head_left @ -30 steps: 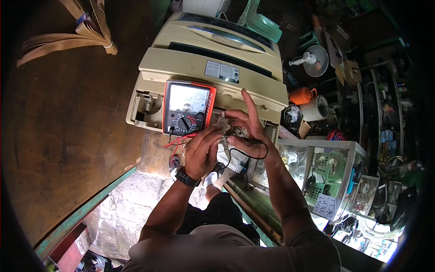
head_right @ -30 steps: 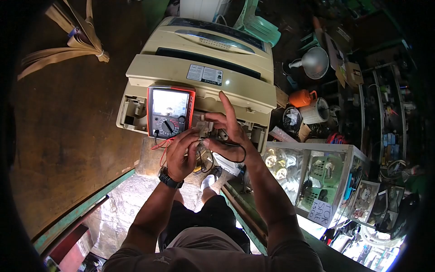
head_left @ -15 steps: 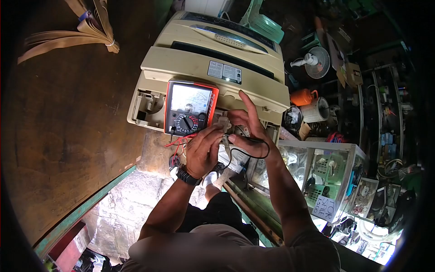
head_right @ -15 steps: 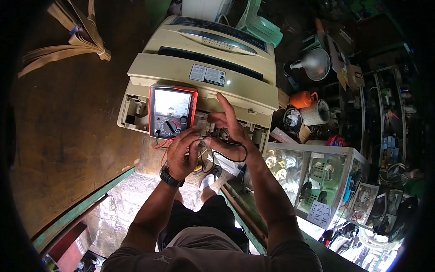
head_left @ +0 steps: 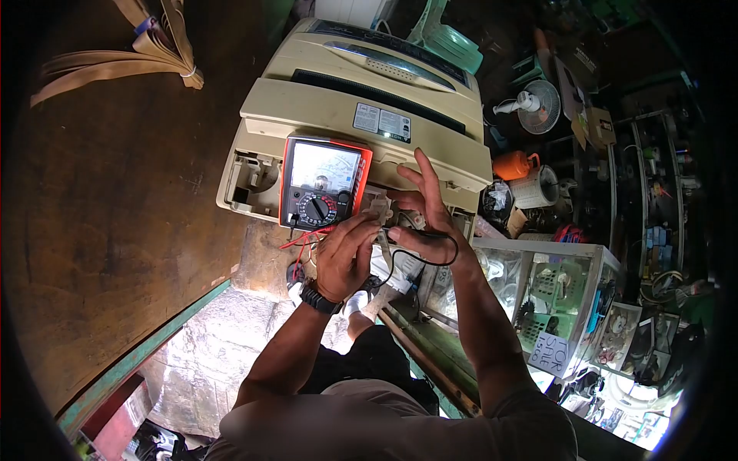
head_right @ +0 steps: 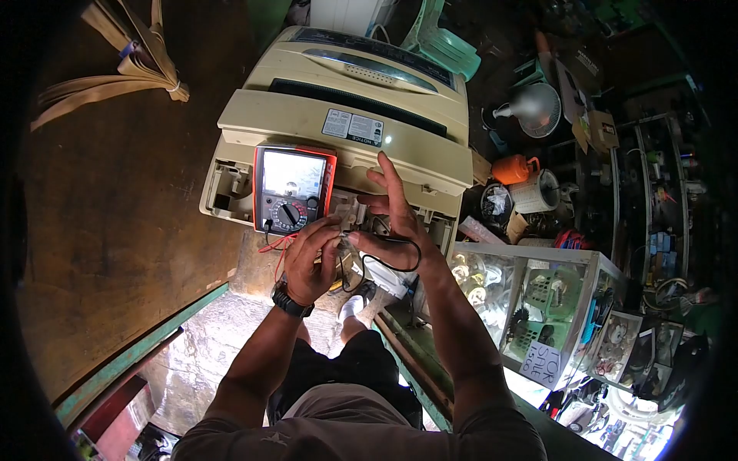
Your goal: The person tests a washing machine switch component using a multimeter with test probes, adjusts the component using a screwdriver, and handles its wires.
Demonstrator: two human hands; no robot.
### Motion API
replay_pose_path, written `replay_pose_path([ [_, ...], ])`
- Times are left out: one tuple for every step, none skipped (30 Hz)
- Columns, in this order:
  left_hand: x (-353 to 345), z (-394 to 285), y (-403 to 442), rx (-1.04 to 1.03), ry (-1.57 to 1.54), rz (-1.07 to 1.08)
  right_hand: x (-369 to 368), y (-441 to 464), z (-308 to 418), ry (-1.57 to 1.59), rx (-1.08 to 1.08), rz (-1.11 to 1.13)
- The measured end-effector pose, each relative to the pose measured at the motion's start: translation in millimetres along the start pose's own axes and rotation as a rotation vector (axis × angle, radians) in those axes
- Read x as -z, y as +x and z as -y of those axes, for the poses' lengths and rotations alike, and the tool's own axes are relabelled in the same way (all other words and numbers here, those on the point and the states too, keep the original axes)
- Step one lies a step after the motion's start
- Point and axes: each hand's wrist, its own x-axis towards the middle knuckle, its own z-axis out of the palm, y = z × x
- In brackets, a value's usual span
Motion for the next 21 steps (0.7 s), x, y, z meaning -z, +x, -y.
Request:
replay_pose_path([
  [0.0, 0.0, 0.0, 0.001, 0.002, -0.001, -0.1, -0.1, 1.0, 0.000, -0.002, 0.001],
  [-0.1, 0.1, 0.0, 0.002, 0.005, -0.001, -0.1, -0.3, 1.5, 0.000, -0.003, 0.001],
  [-0.3, 0.1, -0.1, 0.002, 0.005, -0.001, 0.2, -0.7, 0.8, 0.001, -0.003, 0.002],
  [-0.6, 0.2, -0.2, -0.003, 0.005, -0.004, 0.8, -1.1, -0.5, -0.002, -0.004, 0.006],
  [-1.0, 0.3, 0.2, -0.009, 0.005, -0.006, 1.5, -1.2, -1.0, -0.005, -0.004, 0.010],
  [-1.5, 0.5, 0.8, -0.010, 0.006, -0.006, 1.8, -1.5, 1.5, -0.006, -0.002, 0.009],
  [-2.0, 0.8, 0.9, -0.013, 0.003, -0.009, 1.8, -2.5, 5.5, -0.012, -0.035, 0.028],
  [-2.3, 0.8, 0.8, -0.016, 0.001, -0.011, 1.9, -3.2, 7.7, -0.019, -0.068, 0.047],
  [-2.5, 0.7, 1.1, -0.017, 0.000, -0.011, 2.5, -3.5, 4.5, -0.019, -0.068, 0.046],
  [-2.5, 0.2, 1.5, -0.021, 0.003, -0.011, 3.2, -4.1, -1.3, -0.014, -0.051, 0.045],
  [-2.5, -0.2, 1.6, -0.025, 0.006, -0.010, 3.8, -4.5, -4.4, -0.009, -0.035, 0.044],
  [-2.6, -0.3, 1.5, -0.025, 0.006, -0.010, 4.3, -4.4, -4.1, -0.009, -0.035, 0.044],
  [-2.5, -0.4, 1.3, -0.019, 0.006, -0.006, 4.6, -4.1, -3.5, 0.002, -0.022, 0.046],
  [-2.5, -0.4, 1.2, -0.013, 0.006, -0.001, 4.8, -4.0, -3.0, 0.014, -0.008, 0.048],
  [-2.3, -0.7, 1.9, -0.013, 0.006, -0.001, 4.5, -4.4, -2.6, 0.014, -0.009, 0.048],
  [-1.9, -1.3, 3.2, -0.015, 0.009, 0.009, 3.9, -5.0, -2.3, 0.028, 0.005, 0.039],
  [-1.6, -1.4, 4.2, -0.018, 0.013, 0.019, 3.2, -5.0, -1.7, 0.041, 0.018, 0.031],
  [-1.9, -0.5, 4.4, -0.018, 0.013, 0.019, 2.0, -4.2, 0.1, 0.042, 0.019, 0.031],
  [-2.4, 0.6, 3.9, -0.003, 0.011, 0.025, 0.3, -3.6, 2.7, 0.048, 0.021, 0.021],
  [-2.9, 1.2, 3.5, 0.011, 0.008, 0.031, -0.4, -3.6, 4.1, 0.054, 0.023, 0.012],
  [-3.8, 1.3, 3.4, 0.011, 0.007, 0.031, 0.1, -3.6, 3.9, 0.054, 0.023, 0.012],
])
